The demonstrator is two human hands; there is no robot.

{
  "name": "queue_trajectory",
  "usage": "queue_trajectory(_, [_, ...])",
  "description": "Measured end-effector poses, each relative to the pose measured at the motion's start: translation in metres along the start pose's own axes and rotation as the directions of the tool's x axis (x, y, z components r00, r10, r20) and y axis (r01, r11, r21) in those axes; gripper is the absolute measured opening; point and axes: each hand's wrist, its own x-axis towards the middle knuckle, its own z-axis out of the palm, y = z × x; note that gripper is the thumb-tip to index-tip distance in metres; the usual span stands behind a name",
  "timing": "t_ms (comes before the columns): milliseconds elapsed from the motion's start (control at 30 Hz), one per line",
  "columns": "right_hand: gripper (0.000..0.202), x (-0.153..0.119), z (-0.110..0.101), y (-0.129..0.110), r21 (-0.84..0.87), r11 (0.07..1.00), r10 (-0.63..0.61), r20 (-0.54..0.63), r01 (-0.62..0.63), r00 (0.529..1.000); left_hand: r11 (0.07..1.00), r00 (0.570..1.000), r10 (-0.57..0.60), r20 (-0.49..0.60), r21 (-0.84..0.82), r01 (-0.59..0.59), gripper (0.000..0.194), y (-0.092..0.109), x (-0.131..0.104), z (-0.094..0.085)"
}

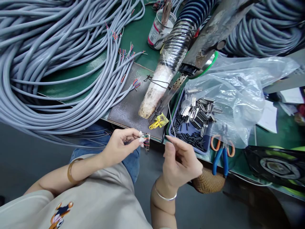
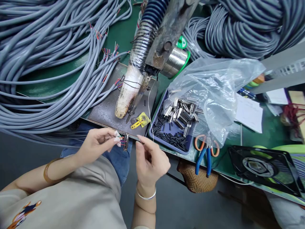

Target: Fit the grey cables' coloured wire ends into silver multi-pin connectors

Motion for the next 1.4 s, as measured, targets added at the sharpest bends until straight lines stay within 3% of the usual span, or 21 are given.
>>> queue_trajectory(67, [0.014, 0.001, -0.001, 0.000, 0.052, 0.998, 0.026, -0.022, -0.024, 0.999, 0.973, 0.988, -0.152, 0.034, -0.173, 0.156, 0.018, 0.002, 0.003, -0.002])
queue_trajectory(133, [0.019, 0.003, 0.000, -0.002, 0.086, 0.996, 0.006, -0.019, -0.005, 1.000, 0.929, 0.970, -0.232, 0.076, -0.279, 0.244, 0.025, 0.002, 0.006, -0.005])
queue_trajectory(267, [0.031, 0.006, 0.002, -0.005, 0.062, 0.997, -0.040, -0.024, 0.041, 0.999, 0.873, 0.943, -0.307, 0.131, -0.356, 0.333, 0.031, -0.001, 0.009, -0.009])
queue_trajectory(400, [0.027, 0.003, 0.000, -0.006, -0.007, 0.998, -0.058, 0.019, 0.058, 0.998, 0.847, 0.923, -0.330, 0.199, -0.371, 0.382, 0.034, -0.004, 0.010, -0.011])
queue_trajectory(633, [0.014, 0.004, 0.003, -0.011, 0.061, 0.998, 0.010, 0.186, -0.022, 0.982, 0.906, 0.954, -0.248, 0.166, -0.308, 0.289, 0.035, -0.002, 0.006, -0.007])
queue_trajectory(900, [0.018, 0.003, 0.007, -0.013, 0.090, 0.996, -0.044, 0.250, 0.022, 0.967, 0.941, 0.970, -0.212, 0.123, -0.241, 0.236, 0.038, 0.005, 0.004, -0.003])
queue_trajectory(1033, [0.015, 0.005, 0.007, -0.013, 0.157, 0.982, 0.054, 0.295, -0.104, 0.954, 0.940, 0.966, -0.213, 0.149, -0.237, 0.244, 0.036, 0.003, 0.003, -0.004])
queue_trajectory(1200, [0.012, 0.008, 0.009, -0.007, 0.239, 0.928, 0.178, 0.394, -0.287, 0.902, 0.943, 0.958, -0.212, 0.195, -0.216, 0.253, 0.035, 0.003, 0.003, -0.008])
queue_trajectory(1300, [0.008, 0.006, 0.010, -0.004, 0.214, 0.929, 0.193, 0.415, -0.302, 0.889, 0.950, 0.966, -0.199, 0.166, -0.210, 0.232, 0.034, 0.002, 0.002, -0.008])
queue_trajectory(1400, [0.011, 0.002, 0.009, -0.005, 0.203, 0.946, 0.147, 0.422, -0.251, 0.895, 0.982, 0.988, -0.138, 0.072, -0.117, 0.146, 0.029, 0.000, 0.000, -0.005])
